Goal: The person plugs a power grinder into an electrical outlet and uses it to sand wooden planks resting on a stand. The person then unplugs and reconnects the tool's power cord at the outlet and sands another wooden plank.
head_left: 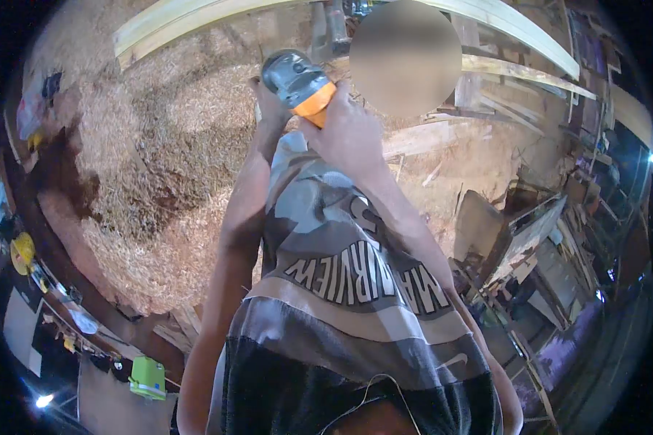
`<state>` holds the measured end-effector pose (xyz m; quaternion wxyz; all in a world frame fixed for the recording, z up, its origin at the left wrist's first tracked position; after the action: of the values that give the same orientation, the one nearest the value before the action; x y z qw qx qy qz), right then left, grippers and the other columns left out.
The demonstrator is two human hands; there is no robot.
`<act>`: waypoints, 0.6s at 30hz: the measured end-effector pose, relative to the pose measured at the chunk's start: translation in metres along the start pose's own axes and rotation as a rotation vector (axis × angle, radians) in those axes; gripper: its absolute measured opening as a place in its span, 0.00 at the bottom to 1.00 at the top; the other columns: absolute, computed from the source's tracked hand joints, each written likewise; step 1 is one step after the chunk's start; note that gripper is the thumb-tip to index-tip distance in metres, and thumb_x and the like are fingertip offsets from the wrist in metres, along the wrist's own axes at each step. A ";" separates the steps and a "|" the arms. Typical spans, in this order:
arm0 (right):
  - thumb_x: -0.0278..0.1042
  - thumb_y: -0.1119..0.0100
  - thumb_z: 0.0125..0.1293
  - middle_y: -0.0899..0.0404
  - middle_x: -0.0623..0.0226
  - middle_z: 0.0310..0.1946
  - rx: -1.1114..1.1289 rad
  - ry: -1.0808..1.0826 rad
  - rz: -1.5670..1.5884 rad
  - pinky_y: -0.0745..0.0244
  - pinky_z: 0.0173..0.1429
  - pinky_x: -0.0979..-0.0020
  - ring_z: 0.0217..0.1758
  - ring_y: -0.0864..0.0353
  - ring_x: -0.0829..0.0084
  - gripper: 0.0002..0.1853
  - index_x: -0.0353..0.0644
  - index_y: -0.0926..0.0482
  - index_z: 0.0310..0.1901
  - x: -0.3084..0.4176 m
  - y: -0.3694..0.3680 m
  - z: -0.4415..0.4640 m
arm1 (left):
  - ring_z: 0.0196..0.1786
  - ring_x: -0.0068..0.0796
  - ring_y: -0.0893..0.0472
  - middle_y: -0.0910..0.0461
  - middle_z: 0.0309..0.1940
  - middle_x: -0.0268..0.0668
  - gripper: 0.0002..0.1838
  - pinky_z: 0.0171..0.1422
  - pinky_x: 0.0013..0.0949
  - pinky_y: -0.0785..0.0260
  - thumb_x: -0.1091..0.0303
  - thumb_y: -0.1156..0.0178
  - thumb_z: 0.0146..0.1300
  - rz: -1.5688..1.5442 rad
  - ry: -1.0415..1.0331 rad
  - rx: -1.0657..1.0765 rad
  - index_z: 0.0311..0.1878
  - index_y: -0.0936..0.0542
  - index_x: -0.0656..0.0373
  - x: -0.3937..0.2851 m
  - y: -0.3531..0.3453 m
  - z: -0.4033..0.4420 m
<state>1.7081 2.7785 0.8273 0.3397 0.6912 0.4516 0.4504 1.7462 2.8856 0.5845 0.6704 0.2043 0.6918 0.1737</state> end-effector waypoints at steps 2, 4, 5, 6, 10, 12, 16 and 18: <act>0.49 0.27 0.59 0.15 0.42 0.31 -0.010 0.042 -0.045 0.17 0.40 0.49 0.36 0.12 0.43 0.34 0.28 0.33 0.51 0.004 0.000 -0.002 | 0.63 0.39 0.24 0.17 0.57 0.32 0.24 0.73 0.59 0.54 0.47 0.34 0.59 -0.666 0.130 0.006 0.55 0.17 0.49 0.034 -0.025 -0.003; 0.49 0.27 0.58 0.15 0.44 0.29 -0.041 -0.044 0.064 0.17 0.39 0.50 0.36 0.12 0.44 0.35 0.28 0.33 0.52 -0.007 0.003 -0.006 | 0.63 0.40 0.24 0.16 0.56 0.32 0.23 0.72 0.59 0.53 0.49 0.34 0.60 -0.498 0.099 0.021 0.55 0.17 0.48 0.005 -0.007 0.002; 0.49 0.27 0.58 0.15 0.44 0.29 -0.034 -0.038 0.059 0.17 0.39 0.50 0.36 0.12 0.44 0.35 0.28 0.33 0.52 -0.012 0.004 -0.008 | 0.63 0.40 0.24 0.15 0.55 0.31 0.22 0.71 0.59 0.52 0.50 0.34 0.59 -0.107 0.028 0.044 0.55 0.17 0.47 -0.027 0.013 0.005; 0.49 0.27 0.58 0.16 0.44 0.29 -0.038 -0.071 0.038 0.17 0.39 0.50 0.36 0.12 0.44 0.34 0.29 0.33 0.52 -0.019 0.005 -0.009 | 0.63 0.40 0.25 0.15 0.55 0.30 0.22 0.70 0.60 0.51 0.51 0.34 0.59 0.286 -0.040 0.067 0.55 0.17 0.46 -0.043 0.021 0.005; 0.48 0.27 0.59 0.16 0.43 0.28 -0.083 -0.004 0.036 0.17 0.38 0.50 0.35 0.12 0.44 0.35 0.28 0.33 0.54 -0.016 0.003 -0.004 | 0.65 0.42 0.28 0.15 0.54 0.28 0.25 0.64 0.61 0.44 0.56 0.31 0.54 0.135 -0.034 -0.074 0.58 0.18 0.38 -0.014 0.010 -0.001; 0.48 0.28 0.59 0.16 0.44 0.28 -0.074 0.011 -0.016 0.17 0.38 0.50 0.35 0.12 0.44 0.35 0.27 0.33 0.55 -0.002 0.004 -0.001 | 0.66 0.43 0.29 0.15 0.53 0.27 0.26 0.62 0.60 0.42 0.56 0.30 0.52 -0.052 -0.013 -0.128 0.58 0.18 0.36 -0.004 0.003 0.006; 0.51 0.26 0.57 0.15 0.39 0.35 -0.083 -0.194 0.039 0.18 0.46 0.47 0.42 0.14 0.39 0.38 0.29 0.32 0.56 -0.039 0.013 -0.005 | 0.63 0.41 0.27 0.15 0.50 0.29 0.28 0.61 0.58 0.41 0.52 0.27 0.51 0.424 -0.107 -0.010 0.59 0.19 0.36 -0.035 0.008 0.006; 0.51 0.26 0.57 0.15 0.37 0.38 -0.133 -0.233 0.061 0.19 0.46 0.47 0.45 0.14 0.39 0.38 0.28 0.32 0.57 -0.070 0.035 -0.004 | 0.60 0.41 0.25 0.15 0.48 0.30 0.28 0.60 0.57 0.40 0.46 0.25 0.49 0.311 -0.105 -0.031 0.55 0.16 0.37 -0.039 0.013 0.003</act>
<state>1.7029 2.7006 0.8376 0.4211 0.7281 0.3571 0.4061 1.7502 2.8766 0.6249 0.6736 0.3074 0.6132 0.2753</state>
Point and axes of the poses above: each hand's wrist, its own z-axis towards the middle knuckle, its own y-axis out of the back of the hand, x = y × z, the point moved 4 cm from there along z, towards the middle knuckle
